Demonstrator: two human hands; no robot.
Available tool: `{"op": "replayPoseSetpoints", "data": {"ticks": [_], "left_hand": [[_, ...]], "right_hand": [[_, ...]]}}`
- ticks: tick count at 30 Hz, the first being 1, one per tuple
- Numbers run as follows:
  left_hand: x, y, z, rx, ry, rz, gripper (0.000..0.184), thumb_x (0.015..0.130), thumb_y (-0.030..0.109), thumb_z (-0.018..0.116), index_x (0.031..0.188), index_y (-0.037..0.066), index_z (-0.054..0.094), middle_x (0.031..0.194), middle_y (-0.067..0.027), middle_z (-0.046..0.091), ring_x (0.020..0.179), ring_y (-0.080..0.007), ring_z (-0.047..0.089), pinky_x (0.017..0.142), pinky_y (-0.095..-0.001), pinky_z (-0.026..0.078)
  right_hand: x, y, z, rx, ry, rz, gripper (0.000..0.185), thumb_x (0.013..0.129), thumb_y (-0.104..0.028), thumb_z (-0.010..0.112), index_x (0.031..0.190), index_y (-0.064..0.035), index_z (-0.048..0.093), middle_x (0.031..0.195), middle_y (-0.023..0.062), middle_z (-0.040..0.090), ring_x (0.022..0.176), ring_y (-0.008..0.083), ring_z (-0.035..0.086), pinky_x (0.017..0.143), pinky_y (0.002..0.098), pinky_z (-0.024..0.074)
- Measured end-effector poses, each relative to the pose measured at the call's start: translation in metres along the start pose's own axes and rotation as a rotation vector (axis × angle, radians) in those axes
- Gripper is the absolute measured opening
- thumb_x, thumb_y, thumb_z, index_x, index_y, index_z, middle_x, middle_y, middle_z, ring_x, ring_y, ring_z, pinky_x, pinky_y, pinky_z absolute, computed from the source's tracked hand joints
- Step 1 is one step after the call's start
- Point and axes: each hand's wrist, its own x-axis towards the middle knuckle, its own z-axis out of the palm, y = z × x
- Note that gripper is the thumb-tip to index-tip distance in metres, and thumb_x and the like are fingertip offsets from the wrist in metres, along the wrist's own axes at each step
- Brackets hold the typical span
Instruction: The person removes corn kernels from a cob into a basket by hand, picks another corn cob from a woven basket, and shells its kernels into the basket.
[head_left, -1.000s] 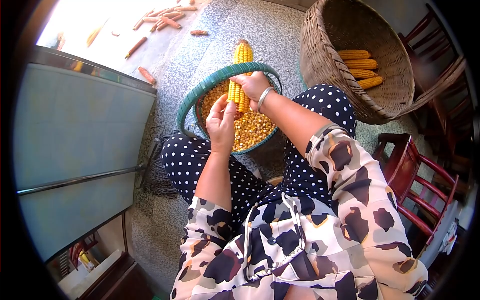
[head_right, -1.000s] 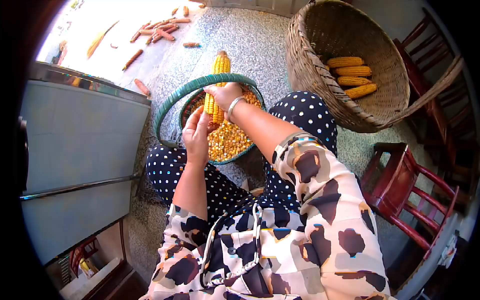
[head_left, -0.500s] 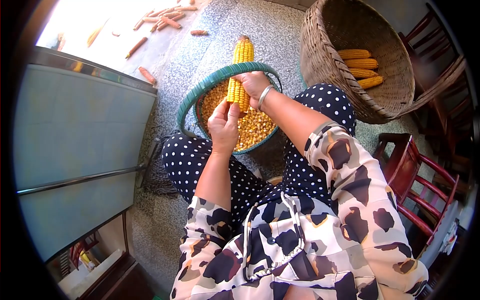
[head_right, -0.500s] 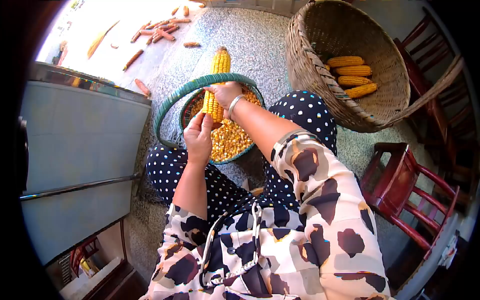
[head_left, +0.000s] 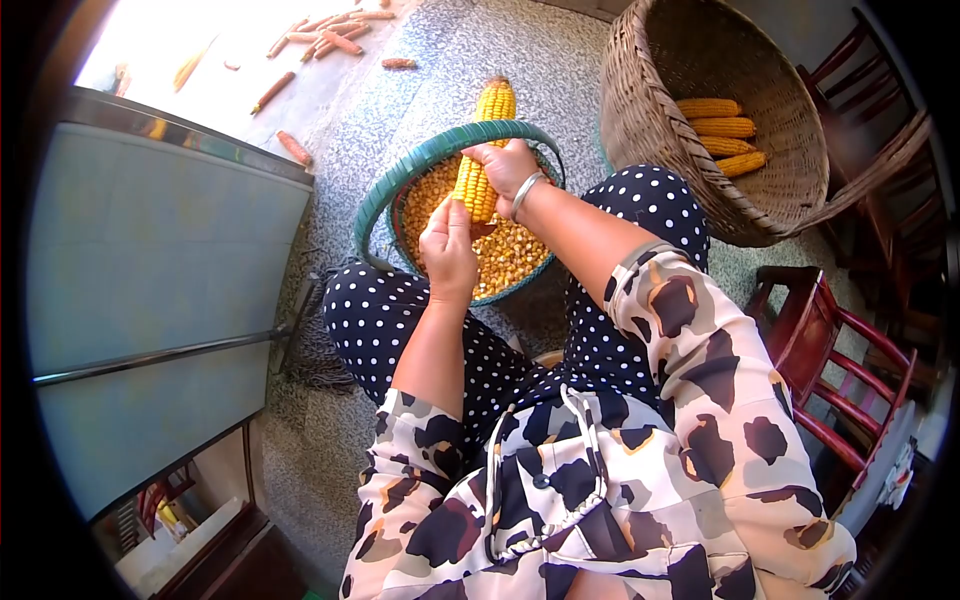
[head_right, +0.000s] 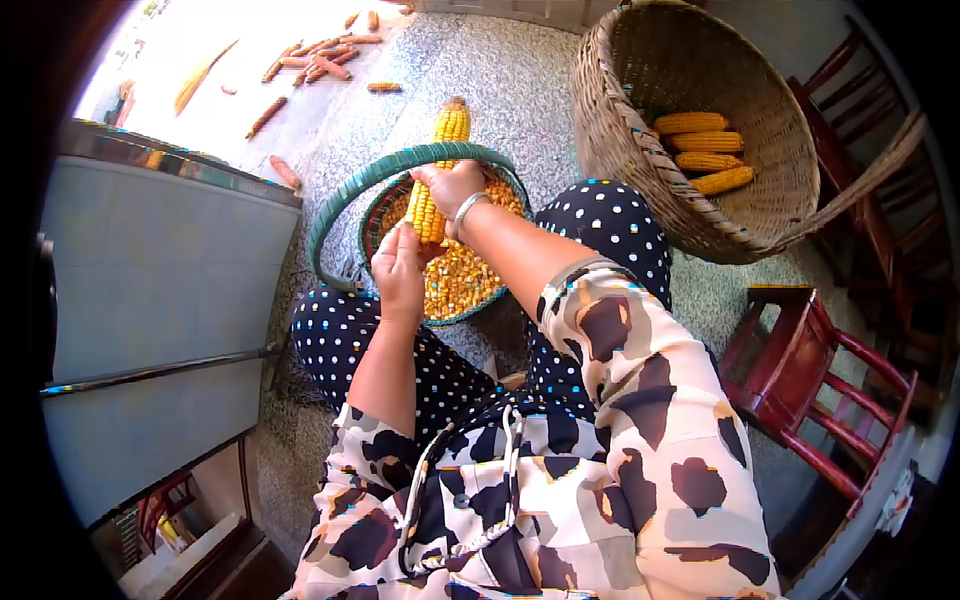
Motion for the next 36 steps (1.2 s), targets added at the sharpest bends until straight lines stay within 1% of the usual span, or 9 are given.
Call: {"op": "replayPoseSetpoints", "data": {"ticks": [4,8,11,17,19,25,27,34,36], "left_hand": [[0.001,0.009,-0.001,-0.105,-0.007,-0.173,0.029,0.09,0.023,0.042,0.09,-0.003,0.054,0.079,-0.008,0.059,0.062,-0.0113,0.057,0.054,-0.0227,0.048],[-0.002,0.005,-0.004,0.159,-0.076,-0.11,0.031,0.089,0.025,0.043,0.098,-0.002,0.054,0.07,-0.0034,0.055,0.051,-0.0074,0.052,0.043,-0.0187,0.042],[-0.002,0.003,-0.007,0.23,-0.042,-0.06,0.033,0.09,0.029,0.041,0.086,-0.001,0.054,0.066,-0.0068,0.058,0.048,-0.0081,0.051,0.041,-0.0198,0.04],[0.001,0.007,-0.004,0.068,0.054,-0.104,0.033,0.089,0.029,0.043,0.087,-0.002,0.055,0.061,-0.0018,0.054,0.044,-0.0062,0.048,0.038,-0.0173,0.036],[0.001,0.006,-0.003,0.118,0.033,-0.097,0.033,0.089,0.029,0.044,0.089,-0.002,0.055,0.061,-0.0013,0.053,0.045,-0.0058,0.047,0.039,-0.0172,0.036],[0.002,-0.002,-0.007,0.234,0.028,-0.024,0.03,0.088,0.027,0.047,0.085,-0.001,0.056,0.06,0.0005,0.052,0.045,-0.0034,0.041,0.041,-0.0183,0.033],[0.005,-0.004,-0.012,0.136,0.003,-0.037,0.028,0.088,0.029,0.045,0.079,0.004,0.055,0.062,-0.0013,0.054,0.046,-0.0023,0.041,0.04,-0.0162,0.031],[0.003,0.006,-0.006,-0.026,0.049,-0.153,0.03,0.089,0.027,0.044,0.076,0.002,0.054,0.057,0.0008,0.05,0.045,-0.0033,0.043,0.042,-0.0167,0.034],[0.002,0.002,-0.002,0.131,0.044,-0.078,0.032,0.089,0.028,0.043,0.077,0.001,0.055,0.057,0.0006,0.05,0.046,-0.004,0.044,0.042,-0.0172,0.034]], "right_hand": [[-0.002,-0.002,0.0,0.028,0.037,0.012,0.023,0.069,-0.003,0.062,0.087,0.0024,0.05,0.078,0.0103,0.057,0.064,0.0206,0.058,0.056,0.0336,0.0488],[-0.004,-0.005,0.0,0.027,0.07,0.04,0.022,0.069,-0.004,0.062,0.087,0.0023,0.05,0.077,0.0105,0.057,0.062,0.0209,0.058,0.055,0.034,0.0488],[-0.005,-0.006,0.0,0.018,0.016,0.046,0.022,0.069,-0.003,0.062,0.087,0.0023,0.049,0.076,0.0107,0.056,0.061,0.0212,0.058,0.055,0.034,0.0487],[-0.004,-0.004,0.0,0.041,0.009,0.071,0.015,0.076,-0.003,0.056,0.086,0.0055,0.049,0.078,0.012,0.054,0.065,0.0223,0.057,0.059,0.0351,0.0491],[0.0,0.001,-0.001,0.025,0.052,0.018,0.019,0.07,-0.005,0.062,0.083,0.002,0.051,0.075,0.0108,0.056,0.061,0.0206,0.057,0.054,0.0331,0.0482],[-0.002,-0.001,-0.003,0.033,-0.005,0.074,0.023,0.07,-0.005,0.062,0.088,0.0025,0.05,0.076,0.0107,0.057,0.062,0.0201,0.057,0.055,0.0328,0.0482],[-0.003,-0.002,-0.001,0.057,-0.003,0.085,0.023,0.07,-0.005,0.062,0.087,0.0027,0.05,0.077,0.0108,0.057,0.063,0.0201,0.057,0.055,0.0327,0.0483],[0.001,0.005,-0.001,0.002,0.046,0.029,0.024,0.069,-0.006,0.063,0.087,0.0035,0.051,0.079,0.0114,0.058,0.065,0.0207,0.058,0.057,0.0341,0.0483],[0.001,0.007,-0.003,-0.008,0.044,0.01,0.023,0.069,-0.007,0.064,0.086,0.0035,0.051,0.079,0.0116,0.058,0.065,0.0207,0.058,0.057,0.0343,0.0481]]}}
